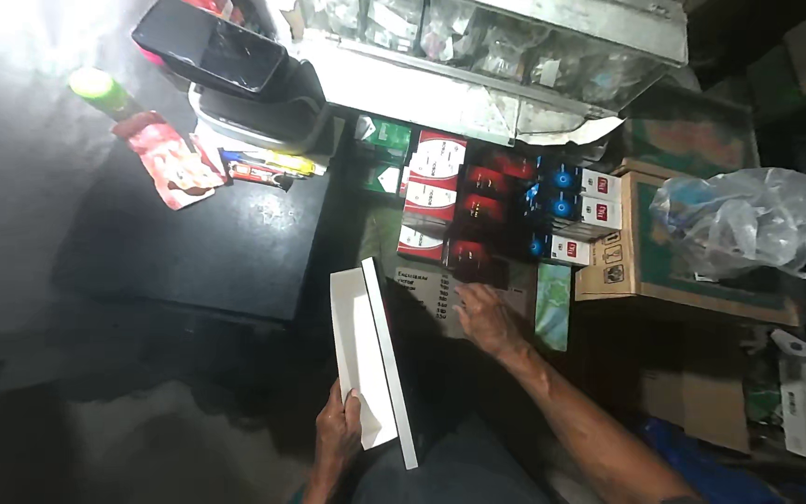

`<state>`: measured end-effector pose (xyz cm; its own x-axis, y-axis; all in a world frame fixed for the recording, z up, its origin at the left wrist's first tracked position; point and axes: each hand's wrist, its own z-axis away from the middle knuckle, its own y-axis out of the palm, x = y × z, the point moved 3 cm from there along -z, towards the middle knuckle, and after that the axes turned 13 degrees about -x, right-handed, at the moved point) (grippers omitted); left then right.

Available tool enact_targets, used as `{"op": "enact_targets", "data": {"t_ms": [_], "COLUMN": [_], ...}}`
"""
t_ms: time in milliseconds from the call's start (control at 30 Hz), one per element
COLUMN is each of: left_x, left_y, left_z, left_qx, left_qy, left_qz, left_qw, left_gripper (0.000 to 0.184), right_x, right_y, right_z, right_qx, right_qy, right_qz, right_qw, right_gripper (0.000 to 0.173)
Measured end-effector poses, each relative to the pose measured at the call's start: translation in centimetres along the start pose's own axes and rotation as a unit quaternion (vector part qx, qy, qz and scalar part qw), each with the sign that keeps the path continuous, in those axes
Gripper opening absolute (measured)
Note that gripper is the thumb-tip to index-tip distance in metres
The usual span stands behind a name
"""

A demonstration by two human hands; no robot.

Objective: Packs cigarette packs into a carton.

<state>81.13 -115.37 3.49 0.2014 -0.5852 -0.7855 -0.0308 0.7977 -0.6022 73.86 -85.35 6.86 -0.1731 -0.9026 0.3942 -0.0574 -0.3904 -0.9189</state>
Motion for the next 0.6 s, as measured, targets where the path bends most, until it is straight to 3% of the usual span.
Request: {"op": "enact_targets", "data": {"t_ms": [100,367,500,600], "left_x": [-0.3,-1.4,-2.5,-3.6], "left_y": [-0.2,-1.6,-2.6,-3.3], "left_z": [0.0,0.1,-0.8,-2.2], "left_qx": [-0.008,-0.032,-0.016,0.021], "left_qy": [0.010,0.061,0.091,0.108], "left_qz": [0.021,0.134,0.186,0.227], "left_qw": [1.000,0.989,0.978,0.968], "left_gripper": [0.042,0.055,0.064,0.075], "right_x": [0.3,0.2,1.3,3.8], "right_y": [0.7,0.4,-0.9,-2.2], "right_z": [-2.1,-4.4,-1.8,1.7], "right_qx": [0.047,0.027,-0.018,-0.045], "right_qy": [0.040,0.066,0.089,0.061], "right_qz": [0.001,-0.028,-0.204,-0.399], "right_qw": [0.998,0.997,0.975,0.914], "right_gripper": [0.042,0.038,0.035,0.043]}}
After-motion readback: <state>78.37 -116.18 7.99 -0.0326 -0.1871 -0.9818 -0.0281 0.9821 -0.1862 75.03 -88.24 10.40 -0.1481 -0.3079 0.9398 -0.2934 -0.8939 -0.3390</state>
